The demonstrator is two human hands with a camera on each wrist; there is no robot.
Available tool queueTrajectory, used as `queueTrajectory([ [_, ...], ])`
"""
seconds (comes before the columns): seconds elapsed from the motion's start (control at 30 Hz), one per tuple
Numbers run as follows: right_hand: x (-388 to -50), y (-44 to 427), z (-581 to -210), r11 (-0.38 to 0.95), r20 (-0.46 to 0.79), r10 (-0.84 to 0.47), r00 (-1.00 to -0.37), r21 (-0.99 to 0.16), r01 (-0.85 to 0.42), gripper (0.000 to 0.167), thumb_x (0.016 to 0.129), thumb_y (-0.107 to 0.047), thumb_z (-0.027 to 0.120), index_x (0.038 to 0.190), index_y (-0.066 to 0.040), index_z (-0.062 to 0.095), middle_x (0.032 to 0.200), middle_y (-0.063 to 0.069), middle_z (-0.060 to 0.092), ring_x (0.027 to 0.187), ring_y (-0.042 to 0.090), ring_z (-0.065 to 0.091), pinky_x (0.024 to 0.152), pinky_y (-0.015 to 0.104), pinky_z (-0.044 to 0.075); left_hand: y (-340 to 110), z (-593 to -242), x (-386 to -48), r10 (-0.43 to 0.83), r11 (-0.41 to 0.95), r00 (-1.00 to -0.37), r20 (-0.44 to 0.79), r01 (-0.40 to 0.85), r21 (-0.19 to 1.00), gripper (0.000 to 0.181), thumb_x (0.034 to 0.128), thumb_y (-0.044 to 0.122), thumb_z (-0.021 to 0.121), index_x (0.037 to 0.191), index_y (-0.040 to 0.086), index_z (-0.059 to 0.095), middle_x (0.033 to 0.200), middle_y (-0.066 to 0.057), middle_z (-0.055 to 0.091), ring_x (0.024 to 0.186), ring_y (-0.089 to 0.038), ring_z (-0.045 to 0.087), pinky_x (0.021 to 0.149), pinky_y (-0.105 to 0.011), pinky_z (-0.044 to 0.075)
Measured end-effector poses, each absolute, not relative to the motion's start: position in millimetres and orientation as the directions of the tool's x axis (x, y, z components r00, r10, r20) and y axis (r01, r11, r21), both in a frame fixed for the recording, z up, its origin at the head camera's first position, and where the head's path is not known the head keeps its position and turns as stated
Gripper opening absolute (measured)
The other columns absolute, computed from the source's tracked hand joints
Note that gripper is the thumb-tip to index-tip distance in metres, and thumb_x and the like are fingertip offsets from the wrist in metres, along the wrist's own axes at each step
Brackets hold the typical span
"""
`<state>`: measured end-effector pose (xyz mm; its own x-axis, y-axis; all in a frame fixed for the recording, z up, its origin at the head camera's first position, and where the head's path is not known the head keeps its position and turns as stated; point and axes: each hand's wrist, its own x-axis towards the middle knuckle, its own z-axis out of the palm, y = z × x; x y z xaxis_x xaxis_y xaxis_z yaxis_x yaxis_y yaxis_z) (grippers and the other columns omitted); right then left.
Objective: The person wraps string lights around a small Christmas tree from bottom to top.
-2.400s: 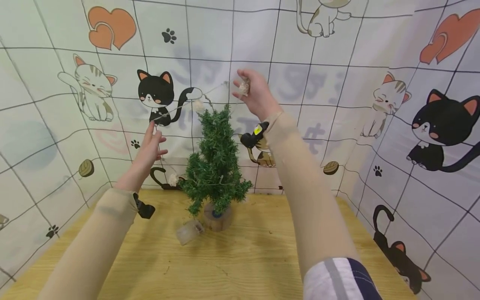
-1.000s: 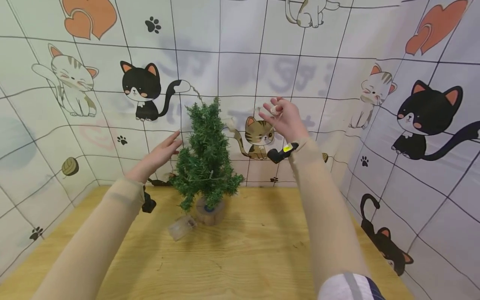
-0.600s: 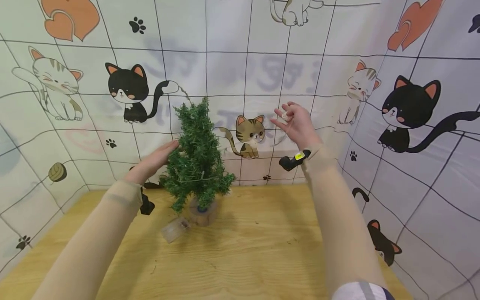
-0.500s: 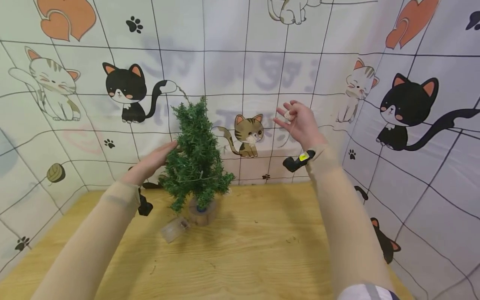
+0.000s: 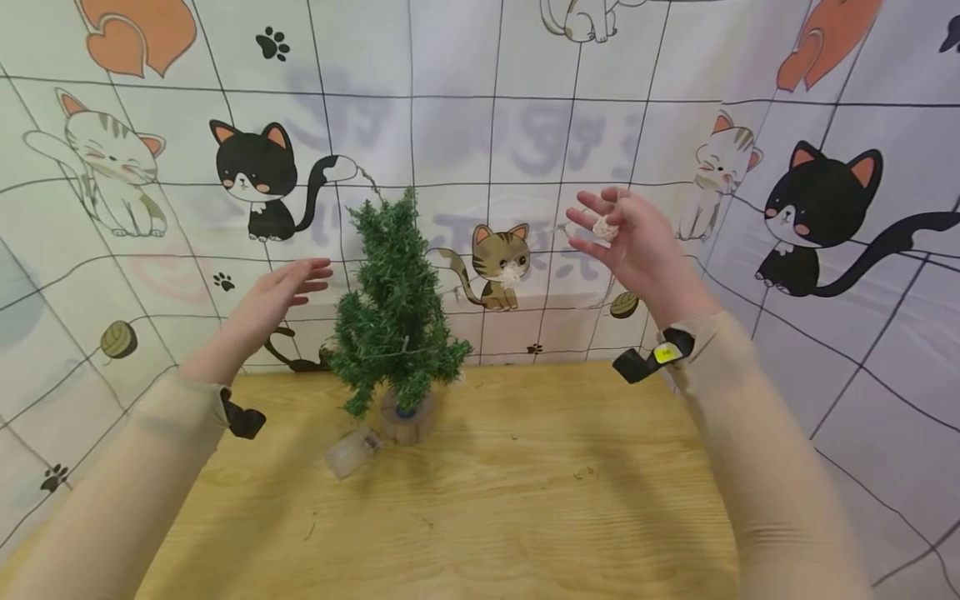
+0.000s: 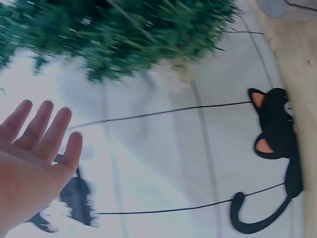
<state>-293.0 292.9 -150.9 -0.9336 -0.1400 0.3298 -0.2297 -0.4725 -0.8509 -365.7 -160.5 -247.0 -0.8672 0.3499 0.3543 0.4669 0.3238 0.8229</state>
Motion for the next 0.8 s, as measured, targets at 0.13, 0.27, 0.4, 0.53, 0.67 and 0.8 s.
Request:
queueTrajectory([
  [0.13,-271.2,285.4,-150.3,-0.484,0.397,-0.223,-0.89,-0.838,-0.252,0.023,0.095,0.006,0.025,0.098,-0.004,0.045,0.144,0.013,0.042,0.125,0.029,0.051,0.087,0.04,0.051,-159.2,-232.3,-339.4,0.265,0.324,-0.829,0.493,0.558,0.764,0.053,0.1043,0.044,0.035,0.142,0.009,0.049,0.138,-0.014,0.053,0.127,-0.026,0.047,0.103,-0.047,0.034],
  [0.27,-248.5,271.7,-148.5,-0.441,0.419,-0.278,-0.864,-0.855,-0.273,0.024,0.099,0.002,0.031,0.095,-0.002,0.055,0.147,0.014,0.038,0.121,0.031,0.053,0.084,0.04,0.051,-152.0,-222.0,-312.7,0.203,0.287,-0.779,0.593,0.626,0.725,0.044,0.1047,0.039,0.039,0.133,0.011,0.058,0.125,-0.009,0.061,0.118,-0.018,0.052,0.095,-0.038,0.038],
  [0.4,-228.5,255.1,-149.3,-0.341,0.435,-0.321,-0.841,-0.882,-0.326,0.026,0.103,-0.007,0.039,0.094,-0.004,0.063,0.148,0.014,0.038,0.121,0.03,0.054,0.084,0.039,0.051,-136.8,-215.1,-286.6,0.225,0.242,-0.74,0.634,0.673,0.699,0.039,0.1051,0.034,0.04,0.128,0.01,0.061,0.119,-0.004,0.064,0.115,-0.015,0.053,0.097,-0.035,0.038],
  [0.53,-215.5,238.3,-155.9,-0.246,0.458,-0.395,-0.796,-0.888,-0.389,0.032,0.106,-0.019,0.037,0.097,-0.012,0.067,0.146,0.014,0.043,0.122,0.029,0.054,0.084,0.041,0.049,-119.5,-215.5,-267.1,0.311,0.212,-0.715,0.626,0.694,0.688,0.038,0.1057,0.03,0.04,0.127,0.007,0.061,0.12,-0.004,0.062,0.114,-0.014,0.054,0.102,-0.035,0.038],
  [0.67,-206.4,220.0,-166.1,-0.197,0.457,-0.456,-0.764,-0.889,-0.414,0.036,0.107,-0.023,0.034,0.099,-0.016,0.068,0.142,0.013,0.048,0.117,0.027,0.058,0.081,0.041,0.05,-102.3,-222.9,-251.8,0.423,0.182,-0.707,0.566,0.679,0.711,0.035,0.1054,0.027,0.042,0.129,0.007,0.059,0.123,-0.005,0.061,0.115,-0.014,0.054,0.101,-0.038,0.04],
  [0.8,-196.7,202.6,-177.2,-0.176,0.442,-0.534,-0.721,-0.892,-0.416,0.034,0.107,-0.019,0.035,0.105,-0.016,0.069,0.143,0.012,0.048,0.117,0.028,0.058,0.097,0.039,0.04,-85.7,-232.4,-236.4,0.53,0.137,-0.705,0.471,0.619,0.773,0.035,0.1051,0.028,0.043,0.132,0.01,0.057,0.127,-0.004,0.06,0.118,-0.015,0.053,0.101,-0.042,0.04],
])
